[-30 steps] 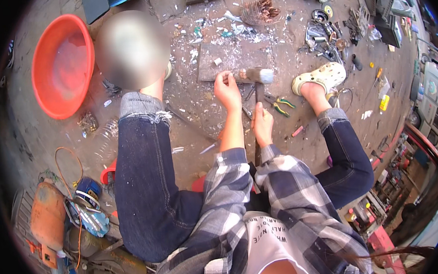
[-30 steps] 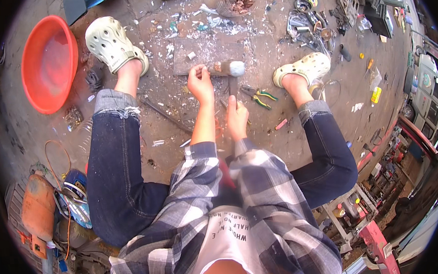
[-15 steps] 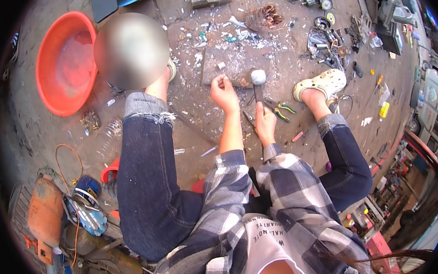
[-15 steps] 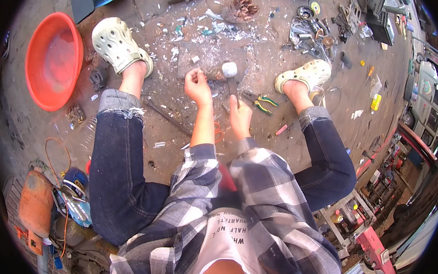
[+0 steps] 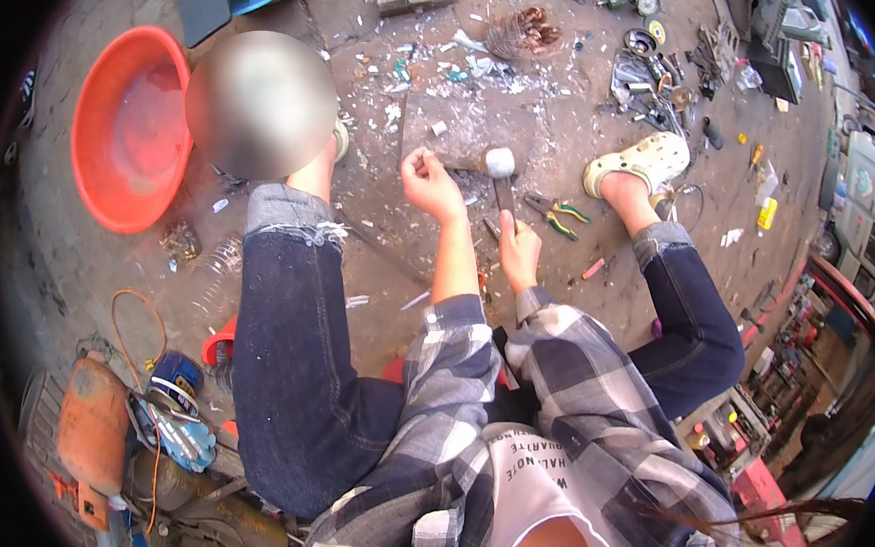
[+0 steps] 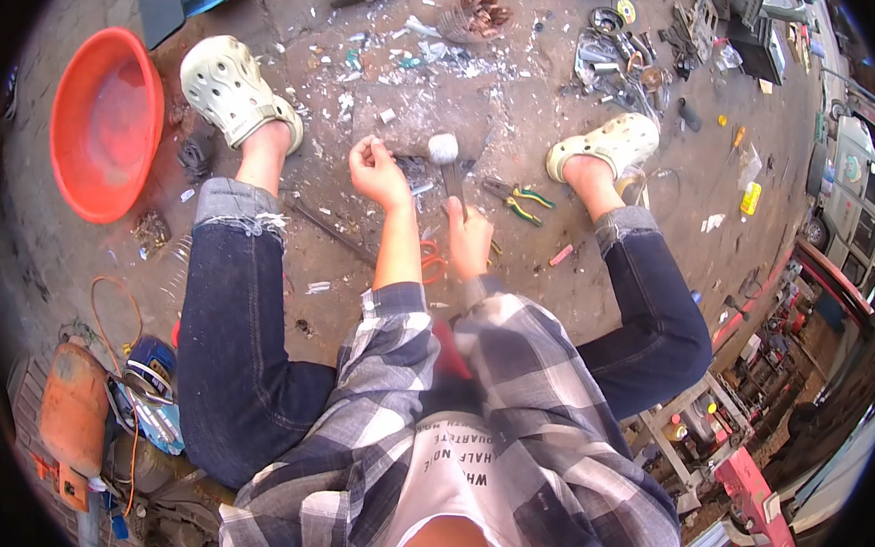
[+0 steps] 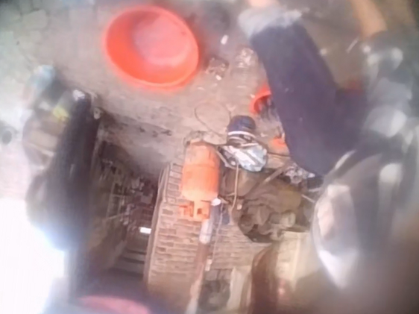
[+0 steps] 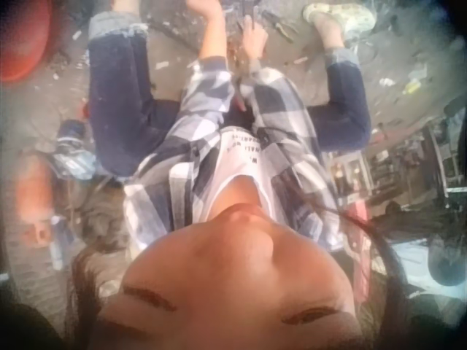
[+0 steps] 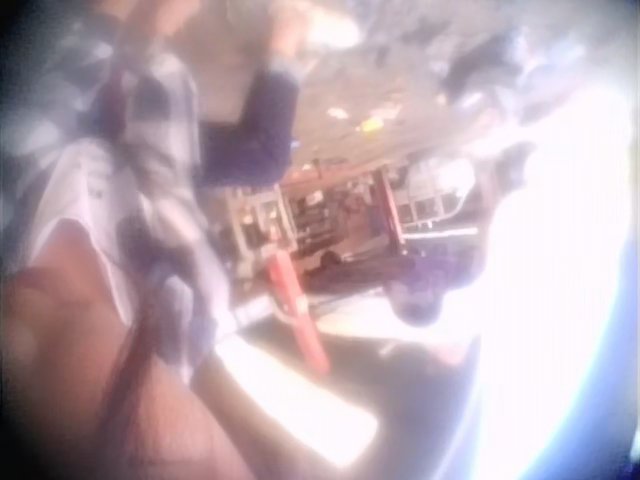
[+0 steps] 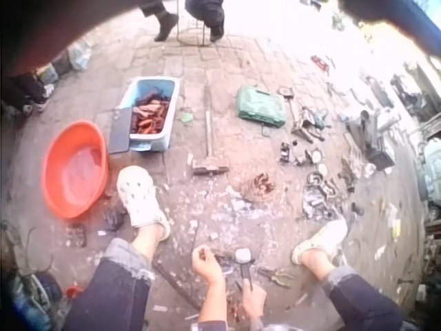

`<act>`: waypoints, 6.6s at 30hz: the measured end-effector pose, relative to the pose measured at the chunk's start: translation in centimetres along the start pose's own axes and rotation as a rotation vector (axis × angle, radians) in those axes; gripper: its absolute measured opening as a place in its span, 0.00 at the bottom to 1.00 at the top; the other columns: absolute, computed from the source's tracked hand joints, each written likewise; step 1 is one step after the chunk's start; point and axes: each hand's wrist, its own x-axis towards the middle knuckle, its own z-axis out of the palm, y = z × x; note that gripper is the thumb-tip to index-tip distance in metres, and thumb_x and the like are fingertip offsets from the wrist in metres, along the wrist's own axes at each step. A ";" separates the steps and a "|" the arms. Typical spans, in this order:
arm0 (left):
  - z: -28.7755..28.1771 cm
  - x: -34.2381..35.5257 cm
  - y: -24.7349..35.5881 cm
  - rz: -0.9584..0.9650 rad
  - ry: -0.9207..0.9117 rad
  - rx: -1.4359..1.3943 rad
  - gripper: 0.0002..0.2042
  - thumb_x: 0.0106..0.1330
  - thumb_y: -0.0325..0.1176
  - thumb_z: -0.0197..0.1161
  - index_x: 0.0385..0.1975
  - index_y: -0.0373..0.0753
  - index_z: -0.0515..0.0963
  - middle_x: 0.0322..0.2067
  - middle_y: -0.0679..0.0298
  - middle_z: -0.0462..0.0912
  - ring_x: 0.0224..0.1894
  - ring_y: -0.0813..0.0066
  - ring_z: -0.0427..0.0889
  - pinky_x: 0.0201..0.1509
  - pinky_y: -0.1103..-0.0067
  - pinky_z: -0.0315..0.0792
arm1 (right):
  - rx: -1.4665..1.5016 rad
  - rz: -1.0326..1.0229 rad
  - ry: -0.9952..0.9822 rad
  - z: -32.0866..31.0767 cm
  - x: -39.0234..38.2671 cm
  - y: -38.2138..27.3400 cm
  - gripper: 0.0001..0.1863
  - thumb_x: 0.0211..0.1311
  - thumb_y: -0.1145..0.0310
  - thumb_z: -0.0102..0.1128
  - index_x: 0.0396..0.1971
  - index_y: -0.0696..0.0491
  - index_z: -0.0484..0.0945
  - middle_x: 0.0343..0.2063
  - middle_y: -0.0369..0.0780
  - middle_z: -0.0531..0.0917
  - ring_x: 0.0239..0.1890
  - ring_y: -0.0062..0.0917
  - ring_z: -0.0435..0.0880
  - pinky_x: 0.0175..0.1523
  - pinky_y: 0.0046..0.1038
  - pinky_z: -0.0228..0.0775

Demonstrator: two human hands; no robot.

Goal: The person uses orange-handled shears to cut small metal pieces while sitting on the floor. They repeatedly pick up pieces, cut them, and occasionally use a hammer to flatten or shape the metal.

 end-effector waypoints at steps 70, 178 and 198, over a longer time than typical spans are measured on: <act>-11.1 -18.2 39.4 0.029 -1.347 -0.251 0.07 0.60 0.26 0.62 0.36 0.33 0.75 0.33 0.61 0.81 0.34 0.75 0.82 0.41 0.81 0.78 | 0.644 -0.801 -0.464 -31.3 -11.9 -23.7 0.13 0.57 0.70 0.62 0.39 0.59 0.75 0.33 0.36 0.80 0.36 0.18 0.79 0.43 0.22 0.71; -4.7 -12.9 33.1 0.875 -1.124 0.147 0.05 0.54 0.27 0.65 0.30 0.36 0.81 0.31 0.65 0.76 0.34 0.76 0.77 0.39 0.79 0.71 | 0.812 -0.313 -0.617 -25.8 -3.2 -20.7 0.09 0.65 0.71 0.49 0.39 0.60 0.71 0.30 0.36 0.76 0.30 0.19 0.77 0.37 0.21 0.73; -4.7 -13.1 33.0 0.975 -1.042 0.073 0.05 0.51 0.24 0.65 0.28 0.36 0.81 0.31 0.63 0.77 0.36 0.73 0.79 0.41 0.80 0.72 | 0.879 -0.267 -0.639 -25.5 -3.3 -20.8 0.08 0.65 0.70 0.49 0.40 0.58 0.71 0.31 0.36 0.77 0.30 0.18 0.77 0.38 0.21 0.72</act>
